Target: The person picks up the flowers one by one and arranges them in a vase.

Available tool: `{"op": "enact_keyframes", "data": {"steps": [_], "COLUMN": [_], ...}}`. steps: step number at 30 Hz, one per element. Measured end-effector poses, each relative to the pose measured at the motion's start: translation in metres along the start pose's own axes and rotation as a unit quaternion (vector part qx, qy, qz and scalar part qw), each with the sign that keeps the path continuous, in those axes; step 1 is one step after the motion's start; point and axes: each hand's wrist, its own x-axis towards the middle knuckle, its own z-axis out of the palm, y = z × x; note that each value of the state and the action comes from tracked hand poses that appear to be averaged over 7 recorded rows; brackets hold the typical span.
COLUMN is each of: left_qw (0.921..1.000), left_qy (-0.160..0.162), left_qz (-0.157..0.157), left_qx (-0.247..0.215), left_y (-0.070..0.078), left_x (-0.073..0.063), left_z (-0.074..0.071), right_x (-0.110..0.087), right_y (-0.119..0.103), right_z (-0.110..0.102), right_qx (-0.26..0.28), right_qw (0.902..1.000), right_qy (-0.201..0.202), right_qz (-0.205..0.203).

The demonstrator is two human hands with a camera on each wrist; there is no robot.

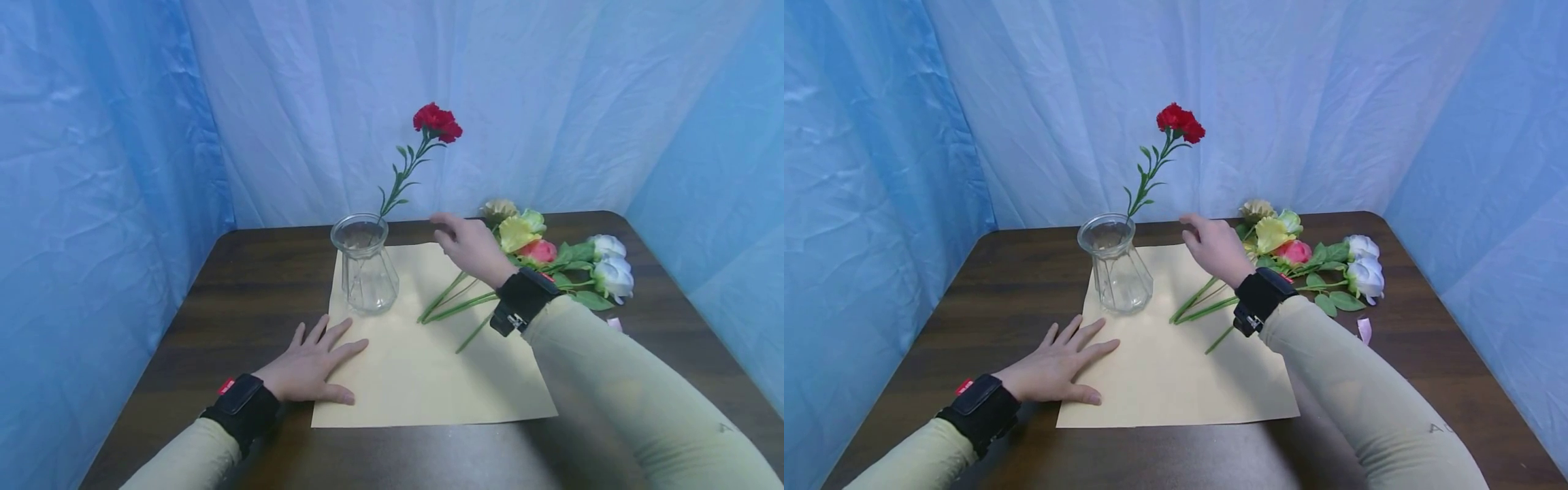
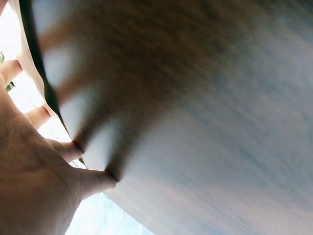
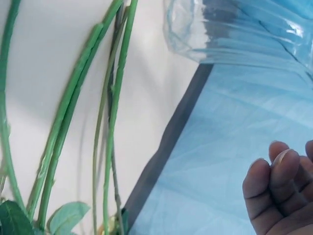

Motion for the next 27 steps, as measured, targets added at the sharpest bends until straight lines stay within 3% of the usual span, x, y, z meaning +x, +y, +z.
{"op": "enact_keyframes", "data": {"steps": [13,27], "left_qw": [1.0,0.9999], "left_qy": [-0.004,-0.01], "left_qz": [-0.001,-0.005], "left_qx": [-0.007,-0.012], "left_y": [0.001,0.0], "left_x": [-0.002,-0.003], "left_z": [-0.004,-0.006], "right_x": [-0.005,-0.011], "right_y": [0.031,0.056], "right_z": [-0.013,-0.018], "right_qx": [0.021,0.002], "right_qw": [0.9987,0.9963], "right_qy": [0.017,0.018], "right_qz": [0.043,0.084]}}
